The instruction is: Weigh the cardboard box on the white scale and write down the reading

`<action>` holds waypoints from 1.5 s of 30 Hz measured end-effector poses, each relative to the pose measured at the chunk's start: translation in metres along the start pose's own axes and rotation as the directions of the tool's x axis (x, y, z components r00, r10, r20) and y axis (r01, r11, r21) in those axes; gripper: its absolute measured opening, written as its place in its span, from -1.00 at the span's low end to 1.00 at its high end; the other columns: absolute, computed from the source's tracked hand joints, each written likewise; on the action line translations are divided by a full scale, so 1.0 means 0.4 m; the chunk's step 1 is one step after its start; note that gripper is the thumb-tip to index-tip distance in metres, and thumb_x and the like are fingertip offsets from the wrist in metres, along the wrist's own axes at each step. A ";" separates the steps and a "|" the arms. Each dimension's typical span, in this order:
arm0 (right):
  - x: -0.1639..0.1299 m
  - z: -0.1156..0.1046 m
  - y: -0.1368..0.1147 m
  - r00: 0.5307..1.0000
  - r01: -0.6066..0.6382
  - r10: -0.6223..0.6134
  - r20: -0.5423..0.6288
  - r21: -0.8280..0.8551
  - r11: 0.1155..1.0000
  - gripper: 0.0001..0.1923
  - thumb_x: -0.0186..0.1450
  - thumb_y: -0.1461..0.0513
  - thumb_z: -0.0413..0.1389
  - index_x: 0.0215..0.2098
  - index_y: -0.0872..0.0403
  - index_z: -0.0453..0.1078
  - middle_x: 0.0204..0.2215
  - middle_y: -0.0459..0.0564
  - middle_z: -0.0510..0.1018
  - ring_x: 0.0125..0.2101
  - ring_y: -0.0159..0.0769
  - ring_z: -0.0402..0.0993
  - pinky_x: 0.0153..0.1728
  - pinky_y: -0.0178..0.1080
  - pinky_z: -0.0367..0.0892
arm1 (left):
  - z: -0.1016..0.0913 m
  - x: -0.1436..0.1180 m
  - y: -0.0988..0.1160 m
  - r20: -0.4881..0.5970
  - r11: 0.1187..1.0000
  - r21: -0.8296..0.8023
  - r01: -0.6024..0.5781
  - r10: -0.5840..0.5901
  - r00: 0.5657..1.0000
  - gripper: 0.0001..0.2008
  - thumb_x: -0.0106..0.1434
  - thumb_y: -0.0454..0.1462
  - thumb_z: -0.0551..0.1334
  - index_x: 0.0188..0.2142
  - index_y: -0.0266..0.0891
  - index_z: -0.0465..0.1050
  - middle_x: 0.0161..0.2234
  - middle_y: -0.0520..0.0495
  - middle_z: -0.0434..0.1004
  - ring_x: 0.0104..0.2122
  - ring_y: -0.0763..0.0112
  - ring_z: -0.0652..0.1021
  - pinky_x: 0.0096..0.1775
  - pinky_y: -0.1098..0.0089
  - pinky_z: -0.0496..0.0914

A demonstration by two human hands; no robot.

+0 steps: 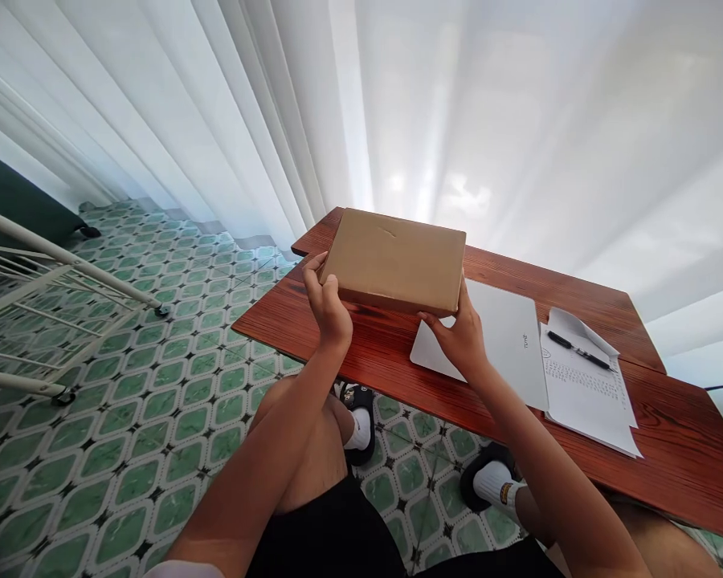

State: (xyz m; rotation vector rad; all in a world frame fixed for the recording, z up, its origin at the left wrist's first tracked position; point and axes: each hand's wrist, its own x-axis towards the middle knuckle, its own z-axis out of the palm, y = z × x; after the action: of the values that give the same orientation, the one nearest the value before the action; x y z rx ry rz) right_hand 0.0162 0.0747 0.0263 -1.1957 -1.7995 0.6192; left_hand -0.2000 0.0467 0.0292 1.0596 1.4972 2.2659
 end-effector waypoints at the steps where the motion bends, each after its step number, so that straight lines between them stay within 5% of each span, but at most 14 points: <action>1: -0.003 -0.012 0.004 1.000 -0.003 0.003 -0.016 0.002 1.000 0.10 0.18 -0.10 0.32 0.51 -0.03 -0.09 0.19 0.19 0.48 0.03 0.01 0.52 0.04 0.09 0.50 | 0.006 -0.006 0.001 0.022 1.000 -0.013 -0.012 0.012 1.000 -0.62 0.32 -0.19 0.04 0.10 -0.22 0.31 0.10 -0.21 0.45 0.08 0.22 0.48 0.10 0.24 0.39; 6: -0.026 -0.072 0.034 0.998 0.026 -0.026 -0.061 -0.002 1.000 0.14 0.24 -0.08 0.29 0.54 -0.11 -0.30 0.28 0.19 0.38 -0.04 -0.08 0.52 -0.02 0.07 0.55 | 0.036 -0.035 0.017 0.158 0.995 -0.069 -0.074 0.084 0.984 -0.60 0.39 -0.16 0.02 0.16 -0.19 0.33 0.18 -0.18 0.42 0.20 0.20 0.43 0.23 0.23 0.31; 13: -0.060 -0.172 0.089 0.991 0.044 -0.045 -0.128 -0.010 0.999 -0.20 0.28 -0.06 0.25 0.41 -0.14 0.12 0.29 0.11 0.31 0.05 -0.09 0.45 0.02 0.02 0.58 | 0.080 -0.074 0.016 0.345 0.982 -0.172 -0.077 0.134 0.929 -0.54 0.45 -0.07 0.00 0.21 -0.15 0.40 0.24 -0.13 0.42 0.26 0.17 0.41 0.28 0.22 0.30; 20: -0.112 -0.273 0.144 0.976 -0.013 0.012 -0.219 0.000 1.000 -0.22 0.25 -0.04 0.28 0.37 -0.12 0.18 0.33 0.09 0.26 0.11 -0.08 0.42 -0.01 -0.05 0.60 | 0.121 -0.122 0.010 0.592 0.943 -0.312 0.111 0.102 0.799 -0.51 0.46 -0.04 0.03 0.28 -0.09 0.39 0.27 -0.12 0.41 0.27 0.12 0.41 0.21 0.19 0.39; 32: -0.167 -0.389 0.219 0.953 -0.037 0.039 -0.300 0.013 0.999 -0.26 0.22 0.02 0.32 0.31 -0.10 0.27 0.25 0.11 0.36 0.05 -0.10 0.49 -0.07 -0.08 0.62 | 0.151 -0.172 -0.016 0.798 0.914 -0.322 0.248 0.121 0.590 -0.51 0.44 -0.05 0.05 0.30 -0.01 0.38 0.31 -0.09 0.37 0.33 0.12 0.34 0.25 0.15 0.36; 45: -0.186 -0.379 0.219 0.955 -0.086 0.078 -0.285 -0.016 0.996 -0.31 0.22 0.03 0.31 0.29 -0.08 0.31 0.23 0.10 0.40 -0.04 -0.14 0.52 -0.13 -0.10 0.64 | 0.135 -0.180 -0.035 0.800 0.916 -0.298 0.268 0.086 0.594 -0.55 0.45 -0.08 0.05 0.26 0.00 0.41 0.29 -0.10 0.38 0.30 0.16 0.37 0.20 0.18 0.41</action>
State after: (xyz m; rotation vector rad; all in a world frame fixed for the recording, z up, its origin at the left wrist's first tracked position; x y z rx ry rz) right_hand 0.2014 0.0353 0.0062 -1.3129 -1.5276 0.4435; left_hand -0.1148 0.0521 -0.0031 1.5186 0.6454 1.5054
